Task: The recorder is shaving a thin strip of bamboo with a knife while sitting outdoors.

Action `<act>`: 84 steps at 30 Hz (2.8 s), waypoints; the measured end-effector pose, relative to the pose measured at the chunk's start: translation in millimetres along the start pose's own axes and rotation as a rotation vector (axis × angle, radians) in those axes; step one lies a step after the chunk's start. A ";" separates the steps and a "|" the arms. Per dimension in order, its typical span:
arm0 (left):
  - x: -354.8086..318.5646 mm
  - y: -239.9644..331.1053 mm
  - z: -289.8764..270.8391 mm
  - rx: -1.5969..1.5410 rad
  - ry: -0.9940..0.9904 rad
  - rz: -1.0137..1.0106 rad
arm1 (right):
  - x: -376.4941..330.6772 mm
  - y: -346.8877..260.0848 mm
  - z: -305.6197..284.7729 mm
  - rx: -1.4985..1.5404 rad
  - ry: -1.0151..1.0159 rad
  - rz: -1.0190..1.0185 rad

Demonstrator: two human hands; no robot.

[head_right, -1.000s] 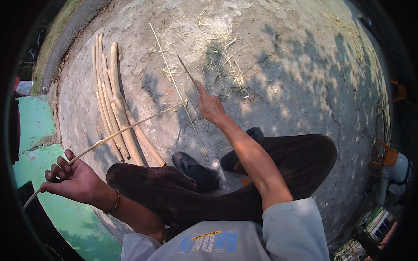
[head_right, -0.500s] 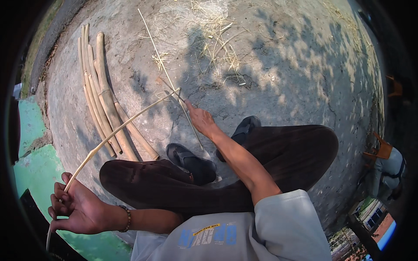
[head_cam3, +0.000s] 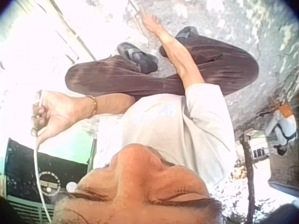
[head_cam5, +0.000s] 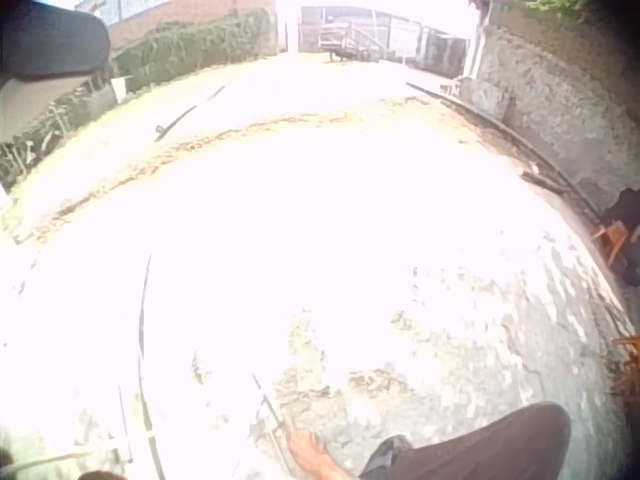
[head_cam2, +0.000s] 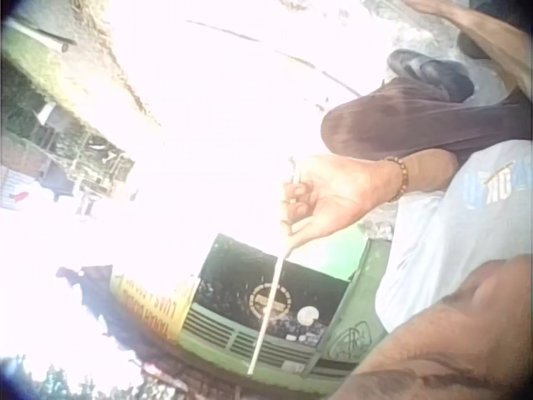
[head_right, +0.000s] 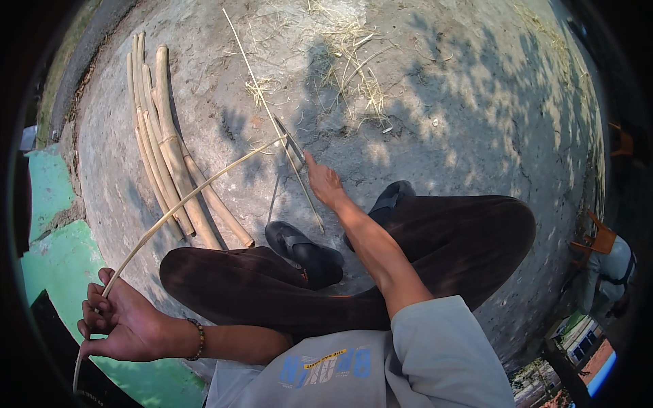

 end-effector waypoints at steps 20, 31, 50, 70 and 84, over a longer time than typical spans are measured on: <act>-9.3 8.5 8.8 -0.008 -0.049 -0.034 | 0.4 -32.2 -13.0 -0.016 -0.071 -0.170; -14.0 2.0 14.0 -0.031 -0.116 -0.069 | -8.4 -4.2 -7.2 0.009 -0.052 -0.051; -13.8 10.1 -0.9 -0.100 -0.266 -0.156 | -35.7 13.5 2.3 0.035 -0.172 0.172; -7.0 134.0 -18.8 -0.126 -0.370 0.002 | 5.9 40.7 -163.6 -0.424 -0.385 -0.147; -94.7 -25.8 -16.8 -0.068 -0.232 -0.113 | -162.5 -146.5 -248.9 0.405 0.111 -0.214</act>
Point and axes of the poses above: each hand's wrist, its own x-axis towards the middle knuckle, its own z-axis out of the palm, y = z × x, the point moved 1 cm from there along x, towards the middle knuckle, and after that the axes turned 11 degrees about -z, right-handed, at the moved point
